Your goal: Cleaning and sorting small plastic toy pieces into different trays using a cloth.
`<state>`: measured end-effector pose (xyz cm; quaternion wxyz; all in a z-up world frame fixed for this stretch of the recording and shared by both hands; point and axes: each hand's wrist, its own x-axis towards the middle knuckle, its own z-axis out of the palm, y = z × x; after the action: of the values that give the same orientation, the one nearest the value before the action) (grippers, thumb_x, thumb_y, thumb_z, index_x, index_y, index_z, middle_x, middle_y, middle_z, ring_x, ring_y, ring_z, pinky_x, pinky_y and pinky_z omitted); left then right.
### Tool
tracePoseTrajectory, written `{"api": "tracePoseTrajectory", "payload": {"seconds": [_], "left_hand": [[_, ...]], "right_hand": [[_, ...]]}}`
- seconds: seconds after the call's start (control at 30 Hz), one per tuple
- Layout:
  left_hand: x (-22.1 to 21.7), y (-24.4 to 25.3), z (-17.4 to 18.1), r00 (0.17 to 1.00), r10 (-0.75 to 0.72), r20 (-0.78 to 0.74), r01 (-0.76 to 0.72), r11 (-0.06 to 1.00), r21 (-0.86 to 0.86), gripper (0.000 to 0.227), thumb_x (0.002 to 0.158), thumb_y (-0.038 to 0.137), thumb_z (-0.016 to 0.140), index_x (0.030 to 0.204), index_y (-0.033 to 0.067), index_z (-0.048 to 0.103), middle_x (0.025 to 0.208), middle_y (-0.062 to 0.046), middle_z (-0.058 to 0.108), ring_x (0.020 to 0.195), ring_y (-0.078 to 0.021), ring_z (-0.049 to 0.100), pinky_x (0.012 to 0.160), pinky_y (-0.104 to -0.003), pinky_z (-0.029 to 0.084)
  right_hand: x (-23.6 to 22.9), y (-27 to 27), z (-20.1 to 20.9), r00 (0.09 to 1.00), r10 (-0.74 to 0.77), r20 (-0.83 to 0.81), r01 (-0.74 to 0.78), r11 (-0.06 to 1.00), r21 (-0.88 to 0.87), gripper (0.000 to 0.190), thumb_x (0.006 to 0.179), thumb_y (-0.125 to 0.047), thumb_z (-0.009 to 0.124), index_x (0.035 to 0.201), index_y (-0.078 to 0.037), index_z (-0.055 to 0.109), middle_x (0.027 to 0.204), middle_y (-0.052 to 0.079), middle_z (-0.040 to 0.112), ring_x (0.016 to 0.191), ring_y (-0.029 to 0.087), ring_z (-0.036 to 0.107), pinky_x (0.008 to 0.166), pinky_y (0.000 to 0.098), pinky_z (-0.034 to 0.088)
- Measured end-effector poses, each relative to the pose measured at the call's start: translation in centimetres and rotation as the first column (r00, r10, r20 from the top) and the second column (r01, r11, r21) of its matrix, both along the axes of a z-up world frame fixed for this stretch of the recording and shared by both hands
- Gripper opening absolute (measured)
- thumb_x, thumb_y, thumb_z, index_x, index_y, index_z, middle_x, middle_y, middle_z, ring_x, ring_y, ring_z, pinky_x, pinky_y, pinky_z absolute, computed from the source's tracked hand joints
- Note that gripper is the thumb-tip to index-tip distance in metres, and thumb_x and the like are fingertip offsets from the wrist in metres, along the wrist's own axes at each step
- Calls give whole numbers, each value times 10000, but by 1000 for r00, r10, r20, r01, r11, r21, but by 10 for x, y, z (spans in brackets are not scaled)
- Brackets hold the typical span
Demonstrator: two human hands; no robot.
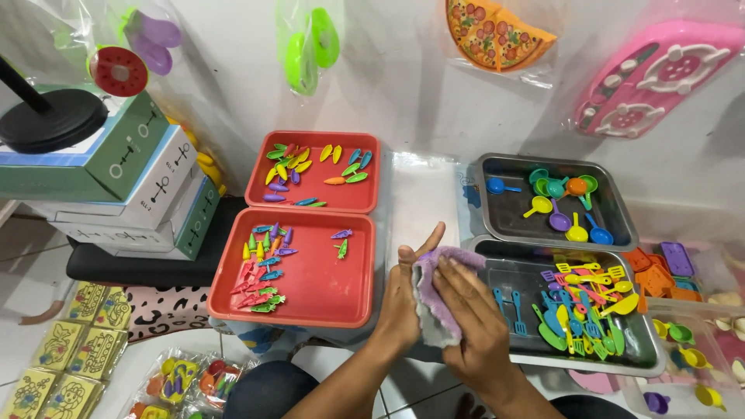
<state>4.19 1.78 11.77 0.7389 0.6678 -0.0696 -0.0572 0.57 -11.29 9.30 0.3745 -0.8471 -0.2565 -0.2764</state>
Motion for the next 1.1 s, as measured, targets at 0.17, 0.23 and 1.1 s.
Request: {"api": "tracePoseTrajectory", "payload": {"seconds": [0.17,0.23,1.1], "left_hand": [[-11,-5,5,1000,5,-7,-3,986,169,810,989,562,74,1511,139,527,936,-115,606,781,-189,521,752,-355,396],[-11,-6,2,1000,-28,1,27,984,174,839,967,602,30,1518,181,504,1277,-194,690,1034,-261,646,1010,-384,430],[9,-3,-18,923,17,-385,-170,914,-367,474,914,190,689,1321,-52,674,1011,-178,720,745,-153,656,621,-241,575]], "right_hand": [[5,2,4,999,-7,-31,10,995,98,694,718,-49,496,1405,35,539,1465,176,587,1398,303,543,1228,437,399],[4,2,7,998,57,-39,-49,984,171,699,719,-118,535,1394,62,528,1426,191,605,1354,309,577,1180,422,452],[22,-30,5,960,40,-276,71,922,381,300,839,54,623,1126,-26,664,1022,63,692,833,149,651,742,276,557]]}}
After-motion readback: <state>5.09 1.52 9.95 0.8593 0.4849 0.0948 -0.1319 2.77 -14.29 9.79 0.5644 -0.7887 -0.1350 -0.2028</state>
